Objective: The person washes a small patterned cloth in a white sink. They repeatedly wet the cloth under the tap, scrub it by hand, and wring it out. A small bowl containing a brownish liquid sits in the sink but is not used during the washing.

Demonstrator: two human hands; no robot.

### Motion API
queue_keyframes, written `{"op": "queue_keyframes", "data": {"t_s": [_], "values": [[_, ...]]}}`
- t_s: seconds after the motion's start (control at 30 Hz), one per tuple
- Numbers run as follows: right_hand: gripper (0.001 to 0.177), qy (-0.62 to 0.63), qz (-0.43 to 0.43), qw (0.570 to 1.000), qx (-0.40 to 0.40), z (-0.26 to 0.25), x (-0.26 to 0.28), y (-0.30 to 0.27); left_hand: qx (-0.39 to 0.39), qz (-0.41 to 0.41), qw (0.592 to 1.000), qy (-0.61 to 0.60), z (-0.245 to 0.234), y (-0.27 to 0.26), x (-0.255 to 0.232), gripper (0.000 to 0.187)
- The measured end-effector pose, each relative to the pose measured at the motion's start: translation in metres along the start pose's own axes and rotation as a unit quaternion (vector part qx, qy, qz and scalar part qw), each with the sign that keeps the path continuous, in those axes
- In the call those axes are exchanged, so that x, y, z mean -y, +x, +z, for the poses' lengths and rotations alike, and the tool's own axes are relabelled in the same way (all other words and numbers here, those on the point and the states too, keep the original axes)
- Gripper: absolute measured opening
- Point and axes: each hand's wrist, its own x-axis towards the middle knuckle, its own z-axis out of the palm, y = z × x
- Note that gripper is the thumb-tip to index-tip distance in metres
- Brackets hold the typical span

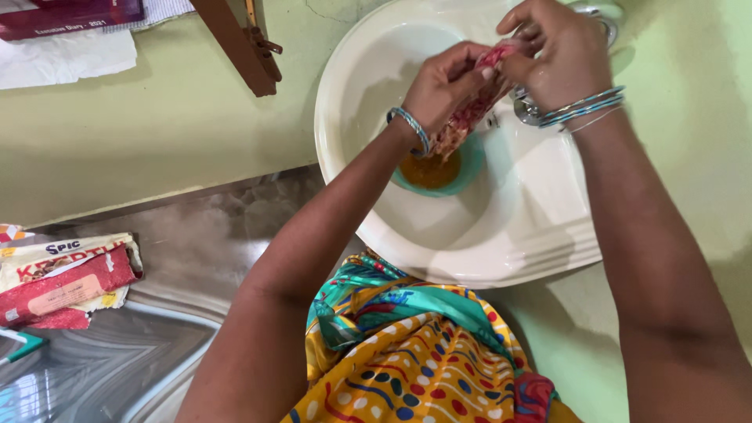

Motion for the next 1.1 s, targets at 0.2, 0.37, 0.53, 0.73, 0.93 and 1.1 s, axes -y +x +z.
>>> {"op": "queue_keyframes", "data": {"t_s": [0.2, 0.37, 0.53, 0.73, 0.93, 1.1], "values": [[0.026, 0.078, -0.012, 0.996, -0.04, -0.019, 0.008, -0.003, 0.019, 0.067, 0.998, -0.004, 0.013, 0.019, -0.027, 0.012], [0.021, 0.1, 0.015, 0.994, -0.048, -0.012, -0.007, -0.013, 0.017, 0.106, 0.99, 0.096, 0.026, 0.018, -0.048, 0.02], [0.056, 0.354, 0.068, 0.932, -0.031, -0.003, -0.024, -0.027, -0.038, 0.093, 0.991, 0.094, 0.029, 0.018, -0.05, 0.019], [0.057, 0.563, 0.188, 0.804, 0.039, 0.104, -0.081, -0.066, -0.08, 0.05, 0.994, -0.062, 0.031, 0.033, -0.023, 0.022], [0.029, 0.406, 0.24, 0.882, 0.013, 0.17, -0.114, -0.081, -0.147, 0.022, 0.983, -0.109, -0.015, 0.022, 0.002, 0.022], [0.028, 0.341, 0.212, 0.915, 0.03, 0.143, -0.109, -0.078, -0.224, -0.02, 0.959, -0.17, -0.085, -0.05, 0.025, 0.02]]}}
